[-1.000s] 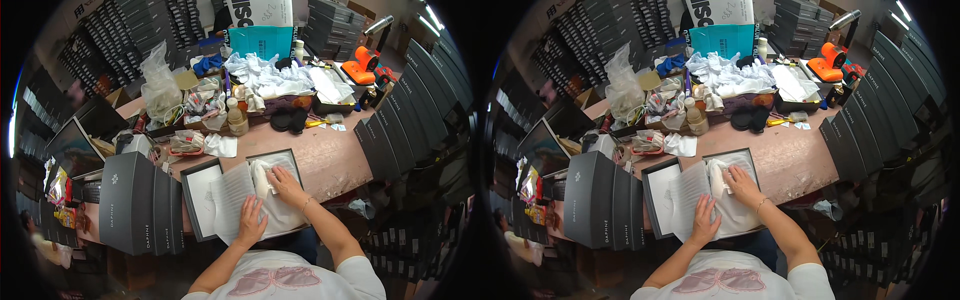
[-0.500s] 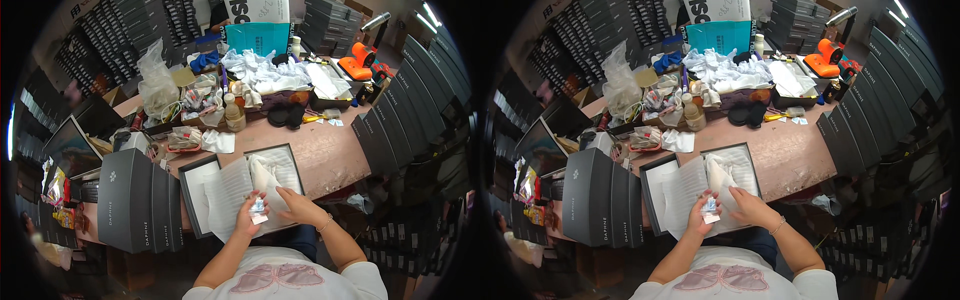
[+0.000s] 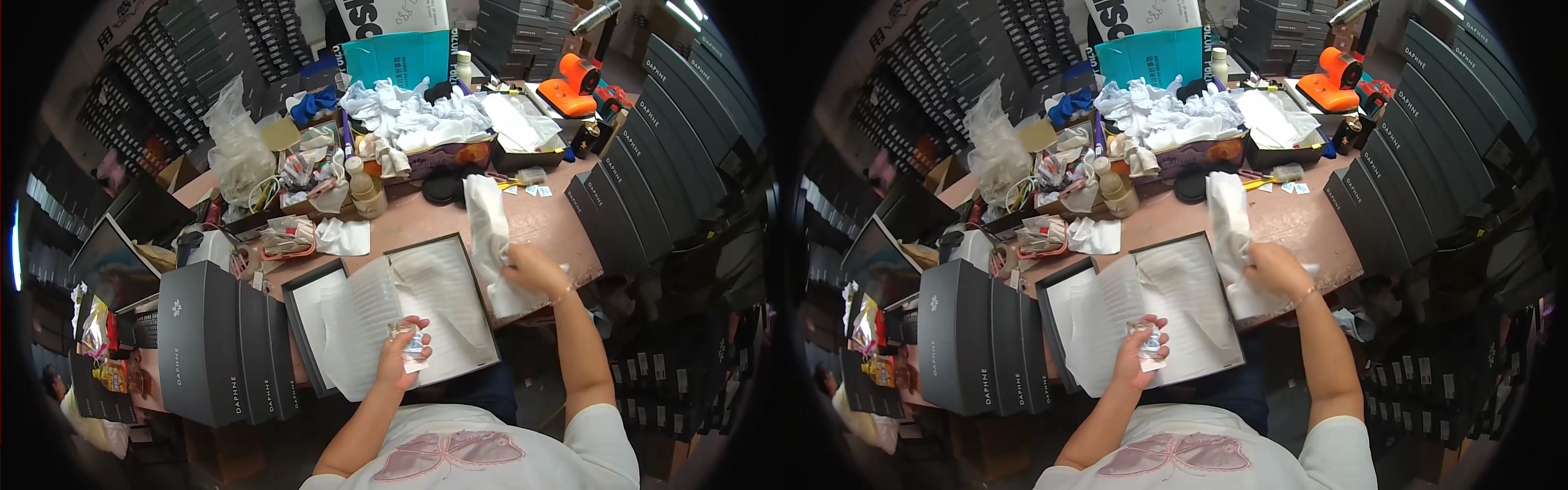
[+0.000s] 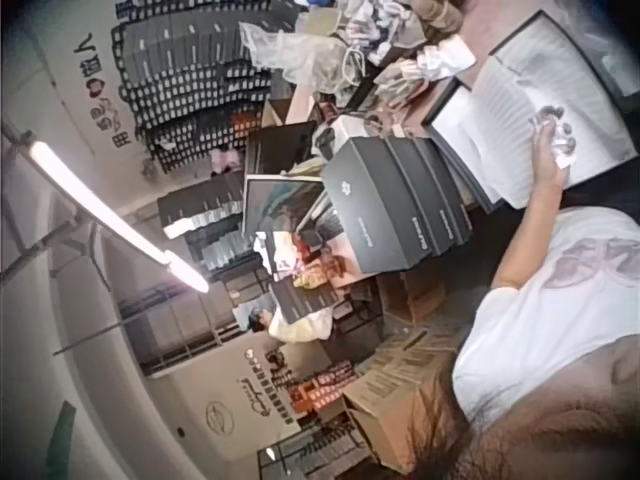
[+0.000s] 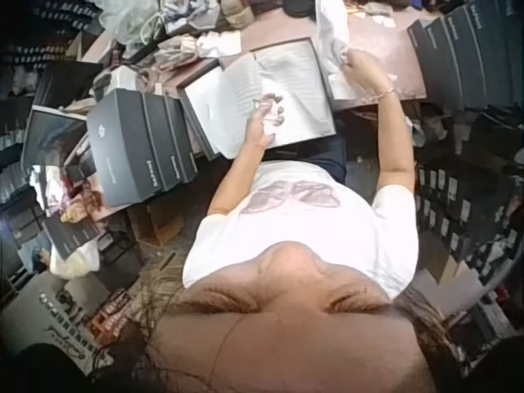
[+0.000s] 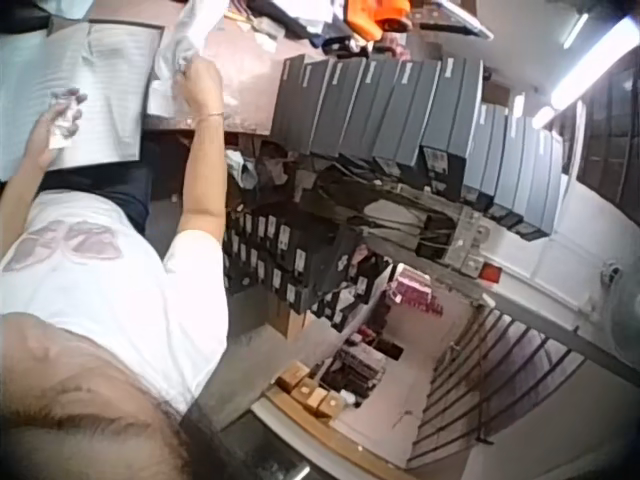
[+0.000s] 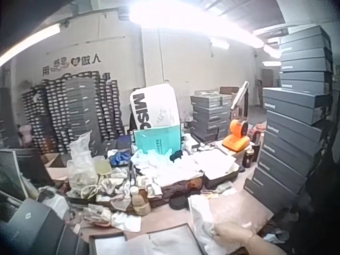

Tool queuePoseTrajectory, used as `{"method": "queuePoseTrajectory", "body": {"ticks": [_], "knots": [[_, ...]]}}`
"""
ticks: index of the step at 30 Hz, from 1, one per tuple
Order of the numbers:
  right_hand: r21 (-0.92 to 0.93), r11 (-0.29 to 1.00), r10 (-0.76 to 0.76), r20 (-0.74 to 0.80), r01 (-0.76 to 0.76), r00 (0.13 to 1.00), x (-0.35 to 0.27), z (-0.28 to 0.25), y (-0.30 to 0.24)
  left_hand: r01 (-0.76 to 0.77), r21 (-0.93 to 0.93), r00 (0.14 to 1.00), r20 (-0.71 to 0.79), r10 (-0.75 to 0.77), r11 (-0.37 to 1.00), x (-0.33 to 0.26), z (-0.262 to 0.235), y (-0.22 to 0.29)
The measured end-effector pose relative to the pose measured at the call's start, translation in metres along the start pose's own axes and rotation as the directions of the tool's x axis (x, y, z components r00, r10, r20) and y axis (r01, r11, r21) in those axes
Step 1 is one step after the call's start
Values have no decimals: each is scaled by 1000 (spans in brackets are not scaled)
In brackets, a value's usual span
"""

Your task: Packing high-heeled shoes into boxes with protective wrapping paper and silica gel.

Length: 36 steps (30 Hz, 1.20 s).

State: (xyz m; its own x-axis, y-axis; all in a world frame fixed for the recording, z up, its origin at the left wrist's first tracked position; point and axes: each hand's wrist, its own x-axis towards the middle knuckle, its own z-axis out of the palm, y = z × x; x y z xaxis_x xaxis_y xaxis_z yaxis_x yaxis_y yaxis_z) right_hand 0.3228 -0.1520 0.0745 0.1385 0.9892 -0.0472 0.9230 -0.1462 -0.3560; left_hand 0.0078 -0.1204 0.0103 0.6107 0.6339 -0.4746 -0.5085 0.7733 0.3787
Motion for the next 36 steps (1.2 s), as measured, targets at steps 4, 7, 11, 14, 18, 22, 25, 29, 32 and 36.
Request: {"method": "queuePoseTrajectory", "body": {"ticks": [4,7,11,14,18,22,25,29,32,36], "knots": [[-280,929,233,-65,-242,970,21,62,55,72,210,987,-156,-39,975,22,-3,-18],[-126,992,-27,-302,-12,953,3,60,-11,-42,350,982,-160,104,936,30,-11,-18],[-230,953,-237,-158,198,959,-30,114,-61,-170,556,963,-81,256,813,45,-12,-37],[144,967,-124,-450,209,885,-24,134,-49,-176,632,939,-123,322,755,53,-14,-39],[995,67,526,-104,80,844,-47,118,-30,-91,757,907,-206,367,648,83,-32,-48],[885,-208,573,-235,416,785,-73,96,-5,-140,909,887,-61,458,392,89,-44,-59],[902,-219,632,-159,371,758,-90,88,-4,-371,921,818,262,512,121,41,-15,-41],[933,-135,424,358,-333,832,-139,100,1,-411,903,750,411,518,-120,-10,-2,-9],[836,180,-276,548,-518,790,-169,54,-44,-223,964,858,264,440,-144,8,-27,2],[805,577,-360,97,139,928,-108,52,-126,-93,910,861,277,427,-405,43,-47,17]]}}
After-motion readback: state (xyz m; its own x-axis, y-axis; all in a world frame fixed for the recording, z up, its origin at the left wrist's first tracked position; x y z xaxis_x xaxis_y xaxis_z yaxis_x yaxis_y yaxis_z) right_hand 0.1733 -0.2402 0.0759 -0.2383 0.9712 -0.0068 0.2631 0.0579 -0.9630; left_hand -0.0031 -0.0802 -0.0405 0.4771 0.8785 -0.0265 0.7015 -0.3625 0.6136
